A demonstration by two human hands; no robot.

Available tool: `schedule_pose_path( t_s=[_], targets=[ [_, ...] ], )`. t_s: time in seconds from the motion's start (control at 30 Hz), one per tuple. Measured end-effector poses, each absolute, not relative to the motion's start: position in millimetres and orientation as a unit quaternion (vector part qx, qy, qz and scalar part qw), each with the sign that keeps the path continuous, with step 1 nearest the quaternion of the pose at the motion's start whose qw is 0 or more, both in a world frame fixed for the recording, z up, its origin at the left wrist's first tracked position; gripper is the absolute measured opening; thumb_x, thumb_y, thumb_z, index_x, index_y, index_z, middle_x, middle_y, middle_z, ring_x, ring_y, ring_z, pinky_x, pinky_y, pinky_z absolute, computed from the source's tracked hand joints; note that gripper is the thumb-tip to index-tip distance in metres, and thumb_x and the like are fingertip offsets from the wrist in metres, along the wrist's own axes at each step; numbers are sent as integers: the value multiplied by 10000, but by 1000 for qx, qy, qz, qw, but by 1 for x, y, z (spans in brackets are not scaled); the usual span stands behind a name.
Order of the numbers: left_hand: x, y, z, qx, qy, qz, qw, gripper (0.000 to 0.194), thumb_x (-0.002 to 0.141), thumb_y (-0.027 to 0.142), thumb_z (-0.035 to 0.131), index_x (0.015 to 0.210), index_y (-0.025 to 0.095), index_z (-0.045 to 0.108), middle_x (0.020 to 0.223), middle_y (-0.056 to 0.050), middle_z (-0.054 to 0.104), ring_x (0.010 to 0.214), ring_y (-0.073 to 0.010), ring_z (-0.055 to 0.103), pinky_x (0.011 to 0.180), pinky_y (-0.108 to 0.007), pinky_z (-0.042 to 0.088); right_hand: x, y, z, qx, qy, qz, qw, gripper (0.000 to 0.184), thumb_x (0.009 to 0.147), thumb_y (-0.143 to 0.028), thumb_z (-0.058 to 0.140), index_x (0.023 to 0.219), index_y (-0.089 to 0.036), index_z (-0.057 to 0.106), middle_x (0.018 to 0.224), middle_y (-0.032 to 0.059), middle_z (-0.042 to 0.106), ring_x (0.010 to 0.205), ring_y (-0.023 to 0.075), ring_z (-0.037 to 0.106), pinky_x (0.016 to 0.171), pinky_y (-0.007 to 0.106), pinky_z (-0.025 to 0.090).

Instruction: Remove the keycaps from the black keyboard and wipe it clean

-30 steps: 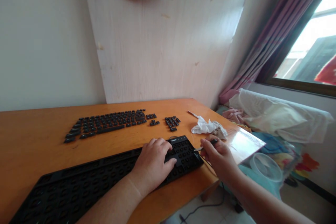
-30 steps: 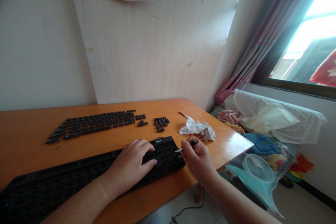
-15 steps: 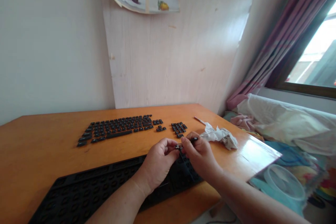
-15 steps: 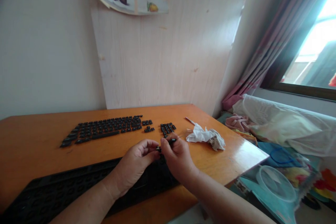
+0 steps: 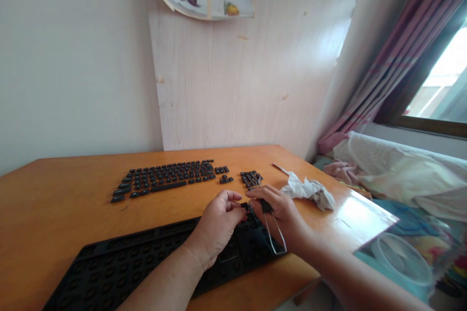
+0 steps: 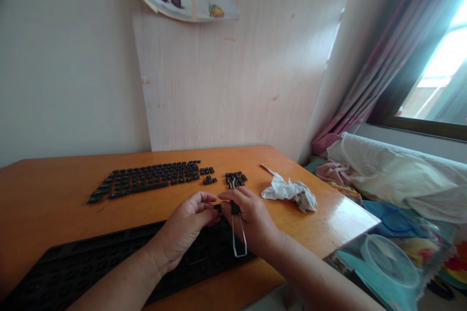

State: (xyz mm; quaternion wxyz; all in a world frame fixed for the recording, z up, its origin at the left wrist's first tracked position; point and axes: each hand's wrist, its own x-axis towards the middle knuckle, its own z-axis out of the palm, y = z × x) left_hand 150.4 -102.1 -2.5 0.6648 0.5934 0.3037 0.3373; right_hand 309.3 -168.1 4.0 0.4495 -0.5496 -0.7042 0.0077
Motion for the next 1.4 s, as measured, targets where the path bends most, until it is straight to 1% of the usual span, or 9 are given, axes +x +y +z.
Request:
schedule_pose_path(
  t_s=[0.07, 0.17, 0.33, 0.47, 0.5, 0.6, 0.83, 0.97, 1.4],
  targets=[
    [150, -103, -2, 589, 300, 338, 670, 276, 754, 193, 627, 1016, 166, 548, 798, -9, 672, 771, -147, 635, 773, -285, 456, 316, -169, 2, -556, -737, -6, 384, 220, 880, -238, 571, 1078, -241, 668, 952, 69, 659, 859, 189, 622, 772, 309, 485],
    [150, -104, -2, 594, 290, 334, 672, 297, 763, 161, 595, 1054, 164, 536, 823, -11, 685, 790, -140, 632, 782, -276, 453, 319, -172, 1, -571, -751, -13, 332, 265, 854, -218, 601, 1110, -247, 663, 946, 62, 644, 863, 191, 609, 758, 301, 471],
    [150, -104, 0, 619, 303, 334, 643, 362, 785, 221, 615, 1126, 160, 509, 883, -34, 708, 878, -174, 647, 841, -309, 443, 325, -169, 8, -578, -751, -5, 319, 210, 855, -218, 603, 1050, -235, 677, 922, 56, 645, 835, 182, 608, 732, 284, 461],
    [148, -101, 2, 646, 335, 353, 588, 347, 791, 286, 621, 1099, 152, 534, 914, -54, 707, 904, -195, 648, 832, -319, 436, 357, -151, 8, -608, -715, -10, 346, 192, 862, -256, 596, 1029, -222, 685, 946, 52, 656, 837, 172, 614, 761, 290, 466],
    [148, -100, 2, 649, 338, 355, 582, 343, 793, 296, 616, 1094, 150, 540, 916, -56, 706, 904, -197, 648, 824, -319, 438, 368, -145, 6, -622, -704, -13, 341, 197, 839, -262, 617, 1015, -217, 692, 907, 43, 653, 787, 164, 610, 728, 284, 467],
    [146, -99, 1, 654, 342, 358, 573, 339, 798, 319, 605, 1088, 150, 549, 910, -58, 701, 900, -197, 646, 802, -313, 443, 399, -128, -3, -664, -687, -16, 294, 221, 809, -267, 633, 1008, -210, 708, 869, 34, 640, 716, 149, 590, 672, 272, 454],
    [146, -98, 0, 667, 346, 350, 560, 354, 793, 359, 620, 1072, 145, 576, 883, -60, 689, 870, -199, 639, 783, -307, 451, 422, -112, -18, -683, -699, -19, 212, 252, 822, -216, 613, 1051, -223, 720, 897, 46, 630, 744, 152, 585, 693, 268, 429],
    [146, -97, 0, 672, 346, 349, 555, 334, 798, 359, 620, 1046, 139, 595, 869, -56, 669, 847, -190, 625, 785, -306, 454, 419, -108, -21, -671, -711, 8, 211, 276, 823, -190, 603, 1070, -226, 721, 944, 56, 635, 805, 161, 598, 736, 265, 436],
    [146, -95, -5, 677, 344, 350, 548, 323, 815, 382, 612, 1042, 152, 603, 863, -50, 665, 827, -184, 612, 765, -290, 451, 426, -101, -30, -658, -719, 13, 223, 293, 830, -208, 601, 1096, -221, 722, 896, 58, 636, 778, 168, 601, 725, 253, 442]
  ],
)
